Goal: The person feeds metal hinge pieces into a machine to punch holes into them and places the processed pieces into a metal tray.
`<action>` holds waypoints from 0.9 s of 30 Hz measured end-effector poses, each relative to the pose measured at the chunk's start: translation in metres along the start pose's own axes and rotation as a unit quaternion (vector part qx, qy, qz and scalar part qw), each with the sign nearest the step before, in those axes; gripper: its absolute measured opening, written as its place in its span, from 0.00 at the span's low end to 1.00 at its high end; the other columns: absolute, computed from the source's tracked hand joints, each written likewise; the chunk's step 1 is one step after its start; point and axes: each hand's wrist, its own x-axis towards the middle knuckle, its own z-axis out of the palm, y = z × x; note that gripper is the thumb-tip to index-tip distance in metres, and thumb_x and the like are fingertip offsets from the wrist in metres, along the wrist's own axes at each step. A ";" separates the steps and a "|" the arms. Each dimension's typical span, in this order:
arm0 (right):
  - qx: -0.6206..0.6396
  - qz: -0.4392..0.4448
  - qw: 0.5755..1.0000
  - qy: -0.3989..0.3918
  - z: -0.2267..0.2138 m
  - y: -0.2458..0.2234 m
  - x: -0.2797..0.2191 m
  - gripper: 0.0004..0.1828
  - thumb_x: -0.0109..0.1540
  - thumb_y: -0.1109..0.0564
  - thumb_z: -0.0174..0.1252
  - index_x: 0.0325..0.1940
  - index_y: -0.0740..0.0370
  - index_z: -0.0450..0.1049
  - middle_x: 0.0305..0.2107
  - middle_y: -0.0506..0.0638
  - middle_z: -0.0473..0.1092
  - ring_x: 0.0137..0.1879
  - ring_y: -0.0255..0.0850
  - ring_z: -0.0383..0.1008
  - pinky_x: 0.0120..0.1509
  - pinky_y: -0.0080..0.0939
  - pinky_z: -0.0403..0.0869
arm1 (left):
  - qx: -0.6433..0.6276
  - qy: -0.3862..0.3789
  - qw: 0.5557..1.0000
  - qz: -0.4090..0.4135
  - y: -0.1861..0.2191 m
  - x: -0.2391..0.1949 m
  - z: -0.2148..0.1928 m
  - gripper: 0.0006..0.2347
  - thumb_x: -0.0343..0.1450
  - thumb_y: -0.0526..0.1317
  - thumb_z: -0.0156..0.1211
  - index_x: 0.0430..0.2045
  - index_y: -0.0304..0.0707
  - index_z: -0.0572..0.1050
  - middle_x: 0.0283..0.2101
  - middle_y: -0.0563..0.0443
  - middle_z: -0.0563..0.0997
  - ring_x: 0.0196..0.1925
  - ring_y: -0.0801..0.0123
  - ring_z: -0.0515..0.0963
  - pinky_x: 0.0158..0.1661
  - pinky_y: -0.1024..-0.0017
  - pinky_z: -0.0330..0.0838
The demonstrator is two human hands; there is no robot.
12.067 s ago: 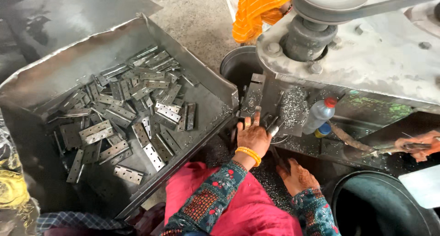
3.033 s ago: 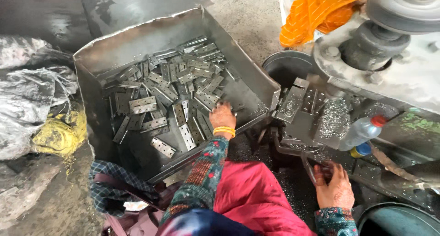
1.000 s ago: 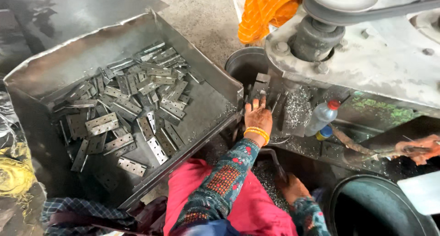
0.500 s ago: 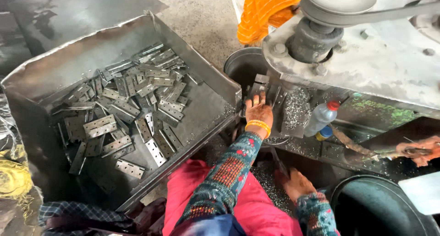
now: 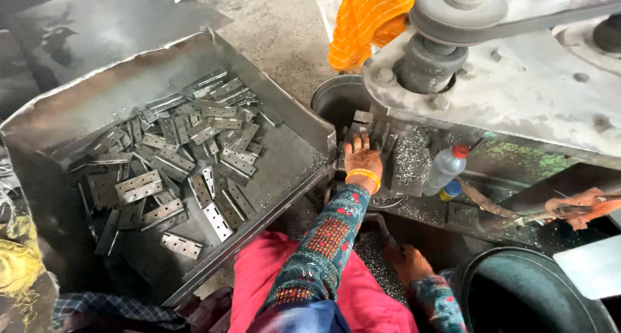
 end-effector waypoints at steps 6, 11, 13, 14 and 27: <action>-0.044 0.047 0.998 -0.011 0.023 0.009 -0.004 0.37 0.58 0.29 0.61 0.55 0.62 0.74 0.43 0.66 0.78 0.54 0.60 0.79 0.57 0.56 0.76 | 0.046 0.004 0.999 -0.012 0.001 -0.006 -0.013 0.17 0.73 0.43 0.46 0.51 0.48 0.80 0.76 0.50 0.56 0.78 0.53 0.51 0.67 0.52 0.47; -0.017 -0.021 0.991 0.135 -0.057 -0.052 -0.034 0.33 0.60 0.33 0.60 0.58 0.60 0.72 0.47 0.64 0.76 0.53 0.60 0.78 0.55 0.57 0.76 | 0.031 0.030 0.999 0.005 -0.013 -0.025 -0.033 0.22 0.70 0.42 0.50 0.61 0.49 0.72 0.73 0.46 0.57 0.76 0.48 0.50 0.66 0.47 0.45; 0.022 -0.092 0.963 0.251 -0.088 -0.087 -0.055 0.32 0.60 0.36 0.59 0.61 0.57 0.69 0.50 0.63 0.73 0.54 0.62 0.76 0.54 0.59 0.75 | -0.007 0.033 0.999 0.030 -0.020 -0.060 -0.022 0.20 0.70 0.45 0.50 0.58 0.48 0.72 0.72 0.45 0.59 0.75 0.47 0.50 0.66 0.45 0.44; 0.023 -0.091 0.962 0.256 -0.101 -0.102 -0.061 0.32 0.61 0.38 0.59 0.62 0.56 0.68 0.52 0.62 0.71 0.55 0.62 0.75 0.54 0.59 0.74 | -0.047 0.040 0.996 0.057 -0.024 -0.076 -0.015 0.19 0.71 0.48 0.51 0.56 0.48 0.72 0.71 0.43 0.60 0.74 0.46 0.51 0.66 0.43 0.43; 0.055 -0.084 0.961 0.258 -0.119 -0.129 -0.077 0.23 0.61 0.46 0.60 0.59 0.52 0.72 0.49 0.56 0.72 0.54 0.58 0.75 0.54 0.56 0.74 | -0.149 0.183 0.966 0.109 0.005 -0.073 -0.063 0.08 0.68 0.40 0.58 0.39 0.48 0.80 0.49 0.52 0.80 0.60 0.58 0.74 0.66 0.49 0.54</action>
